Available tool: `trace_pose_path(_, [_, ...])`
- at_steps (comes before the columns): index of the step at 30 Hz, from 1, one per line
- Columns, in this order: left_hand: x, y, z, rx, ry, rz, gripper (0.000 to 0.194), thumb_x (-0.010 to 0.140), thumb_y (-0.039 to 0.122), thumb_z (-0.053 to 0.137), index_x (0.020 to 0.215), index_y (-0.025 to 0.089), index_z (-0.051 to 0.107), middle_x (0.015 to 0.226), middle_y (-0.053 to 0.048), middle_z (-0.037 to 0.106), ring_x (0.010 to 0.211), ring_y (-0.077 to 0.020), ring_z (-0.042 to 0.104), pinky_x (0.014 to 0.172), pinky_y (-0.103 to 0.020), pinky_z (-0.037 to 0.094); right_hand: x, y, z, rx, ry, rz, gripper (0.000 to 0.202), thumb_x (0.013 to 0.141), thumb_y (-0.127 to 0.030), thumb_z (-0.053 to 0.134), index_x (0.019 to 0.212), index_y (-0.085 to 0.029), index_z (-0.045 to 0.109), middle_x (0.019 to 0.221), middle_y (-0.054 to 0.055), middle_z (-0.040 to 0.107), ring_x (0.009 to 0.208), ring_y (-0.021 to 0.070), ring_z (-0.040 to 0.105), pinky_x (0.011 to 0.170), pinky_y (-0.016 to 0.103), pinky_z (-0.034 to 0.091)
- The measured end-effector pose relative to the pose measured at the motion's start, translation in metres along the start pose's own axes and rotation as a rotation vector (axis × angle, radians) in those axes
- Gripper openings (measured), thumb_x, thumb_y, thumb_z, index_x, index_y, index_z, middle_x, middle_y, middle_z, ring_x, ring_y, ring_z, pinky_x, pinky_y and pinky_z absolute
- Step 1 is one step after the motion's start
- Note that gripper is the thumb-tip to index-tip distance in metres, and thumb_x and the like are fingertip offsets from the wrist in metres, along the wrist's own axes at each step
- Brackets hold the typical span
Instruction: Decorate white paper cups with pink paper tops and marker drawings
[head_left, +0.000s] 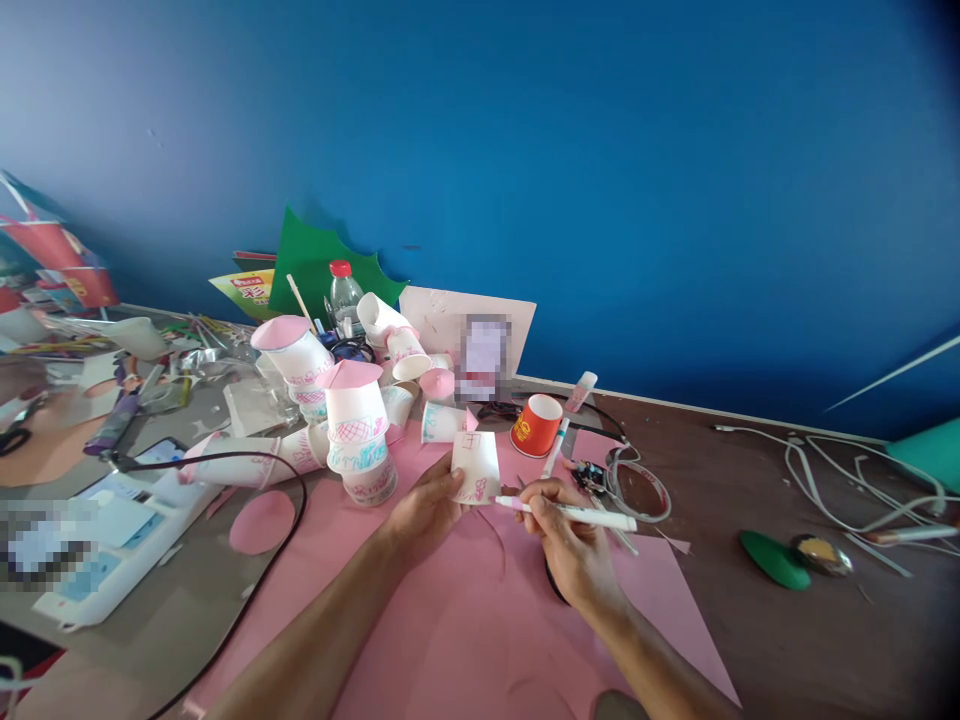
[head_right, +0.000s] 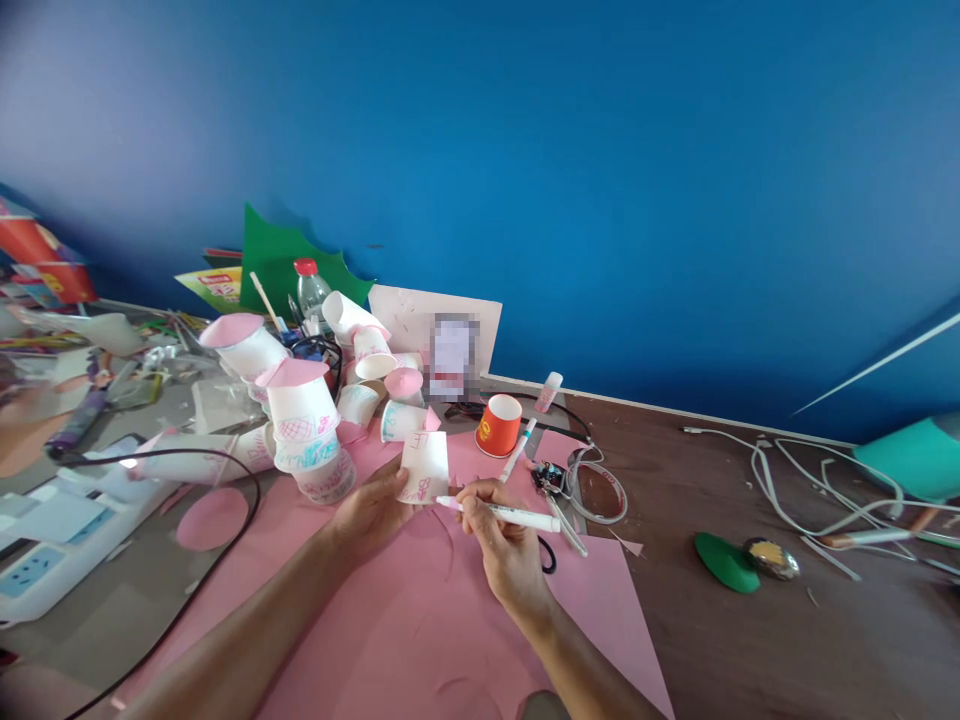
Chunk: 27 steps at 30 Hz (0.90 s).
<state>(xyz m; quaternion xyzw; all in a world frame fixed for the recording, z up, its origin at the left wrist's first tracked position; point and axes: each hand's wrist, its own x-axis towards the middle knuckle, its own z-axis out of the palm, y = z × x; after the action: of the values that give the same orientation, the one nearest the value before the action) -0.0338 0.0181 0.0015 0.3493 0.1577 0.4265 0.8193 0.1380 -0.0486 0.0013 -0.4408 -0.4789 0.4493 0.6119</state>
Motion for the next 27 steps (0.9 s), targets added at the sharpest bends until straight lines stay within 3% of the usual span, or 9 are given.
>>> trace_pose_path(11, [-0.0004,0.0008,0.0021,-0.015,-0.009,0.005,0.037,0.085,0.026,0.063,0.120,0.016,0.062,0.108,-0.010,0.070,0.103,-0.0264,0.064,0.093,-0.036,0.043,-0.0001,0.0009,-0.0001,-0.007,-0.027,-0.014,0.018,0.091,-0.038,0.057,0.083,-0.025,0.066,0.064,-0.002,0.053,0.062,0.0149,0.049,0.066,0.030,0.041])
trace_pose_path(27, [-0.0008,0.0018,0.0026,-0.001,0.019,0.004,0.037,0.085,0.026,0.063,0.120,0.016,0.062,0.109,-0.010,0.068,0.104,-0.0259,0.061,0.090,-0.035,0.043,0.0002,-0.0072,0.0050,-0.063,0.031,-0.055,0.018,0.090,-0.037,0.059,0.081,-0.023,0.066,0.064,-0.003,0.056,0.063,0.0134,0.054,0.064,0.025,0.044])
